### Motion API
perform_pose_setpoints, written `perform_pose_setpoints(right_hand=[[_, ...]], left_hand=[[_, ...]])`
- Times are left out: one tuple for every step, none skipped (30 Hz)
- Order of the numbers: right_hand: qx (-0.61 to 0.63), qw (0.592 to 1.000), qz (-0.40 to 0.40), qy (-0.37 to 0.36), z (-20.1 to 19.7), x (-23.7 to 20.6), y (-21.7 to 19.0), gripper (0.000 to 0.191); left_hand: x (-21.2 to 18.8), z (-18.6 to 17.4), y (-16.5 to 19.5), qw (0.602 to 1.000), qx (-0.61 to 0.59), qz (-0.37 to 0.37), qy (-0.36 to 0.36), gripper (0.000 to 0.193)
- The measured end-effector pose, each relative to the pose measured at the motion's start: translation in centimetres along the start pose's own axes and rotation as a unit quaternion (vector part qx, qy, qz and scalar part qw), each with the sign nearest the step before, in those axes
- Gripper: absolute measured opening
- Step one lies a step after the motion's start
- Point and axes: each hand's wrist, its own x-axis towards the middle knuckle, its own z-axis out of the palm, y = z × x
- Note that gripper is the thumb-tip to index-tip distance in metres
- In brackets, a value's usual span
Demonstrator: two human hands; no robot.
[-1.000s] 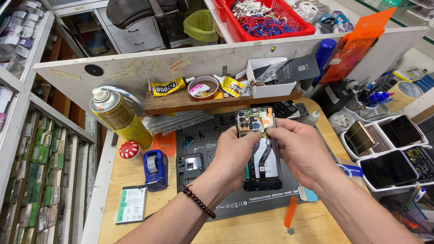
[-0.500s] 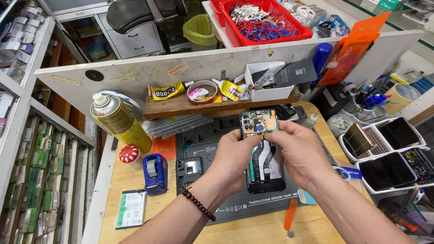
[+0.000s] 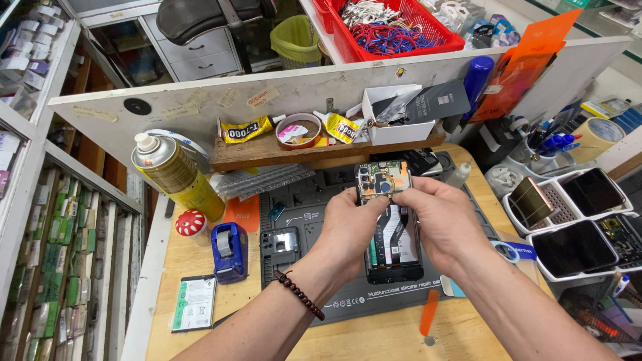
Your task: The person removes a battery from a smartphone, unpacks a new battery, and installs it into the phone. They peel protective films, align the battery, connect the ribbon cable, and reattach the back cover.
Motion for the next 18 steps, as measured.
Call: perform_pose_setpoints(right_hand=[[-0.003,1.0,0.001,0.0,-0.1,0.0,0.0,0.024],[-0.007,1.0,0.001,-0.003,-0.2,-0.1,-0.1,0.024],[-0.011,1.0,0.001,-0.007,-0.2,-0.1,0.0,0.024],[-0.014,1.0,0.001,-0.01,-0.1,0.0,0.0,0.024],[-0.014,1.0,0.005,-0.008,0.1,0.0,0.1,0.025],[-0.014,1.0,0.007,-0.006,0.2,0.0,0.2,0.025],[-0.014,1.0,0.01,-0.004,0.4,0.0,0.2,0.026],[-0.017,1.0,0.013,-0.006,0.5,0.1,0.2,0.027],[-0.02,1.0,0.015,-0.008,0.7,0.1,0.2,0.028],[-0.022,1.0,0.018,-0.008,0.9,0.1,0.2,0.029],[-0.041,0.999,0.008,-0.016,1.0,0.0,0.3,0.029],[-0.061,0.998,-0.001,-0.025,1.2,0.0,0.4,0.03],[-0.08,0.996,-0.012,-0.033,1.3,0.0,0.5,0.032],[-0.082,0.996,0.017,-0.031,1.3,0.0,0.5,0.033],[-0.083,0.995,0.047,-0.031,1.1,0.0,0.4,0.034],[-0.085,0.993,0.078,-0.032,1.1,0.1,0.5,0.035],[-0.099,0.99,0.092,-0.045,0.9,0.1,0.6,0.036],[-0.112,0.987,0.104,-0.057,0.5,0.1,0.6,0.037]], left_hand=[[0.0,0.0,-0.2,1.0,0.001,0.003,0.003,0.017],[0.1,0.1,-0.4,1.0,0.002,0.007,0.006,0.016],[0.2,0.1,-0.6,1.0,0.003,0.011,0.01,0.016],[0.3,0.0,-0.7,1.0,-0.005,0.005,0.011,0.016],[0.3,-0.1,-0.8,1.0,-0.013,-0.001,0.012,0.016],[0.4,-0.1,-0.9,1.0,-0.021,-0.008,0.011,0.015],[0.5,-0.1,-1.0,0.999,-0.03,-0.01,0.014,0.015],[0.5,-0.1,-1.1,0.999,-0.039,-0.011,0.018,0.015],[0.7,-0.3,-1.2,0.999,-0.048,-0.012,0.021,0.015],[0.8,-0.5,-1.3,0.998,-0.057,-0.02,0.023,0.015],[1.0,-0.7,-1.4,0.997,-0.066,-0.028,0.025,0.015],[1.3,-1.0,-1.6,0.996,-0.076,-0.036,0.027,0.015],[1.5,-1.3,-1.9,0.996,-0.088,-0.028,0.018,0.015],[1.9,-1.8,-2.0,0.995,-0.1,-0.019,0.008,0.017],[2.4,-2.2,-2.1,0.994,-0.111,-0.011,0.0,0.018],[2.9,-2.7,-2.1,0.995,-0.104,-0.013,0.001,0.019],[3.3,-3.2,-2.1,0.995,-0.096,-0.016,0.002,0.02],[3.7,-3.7,-2.0,0.996,-0.088,-0.018,0.0,0.022]])
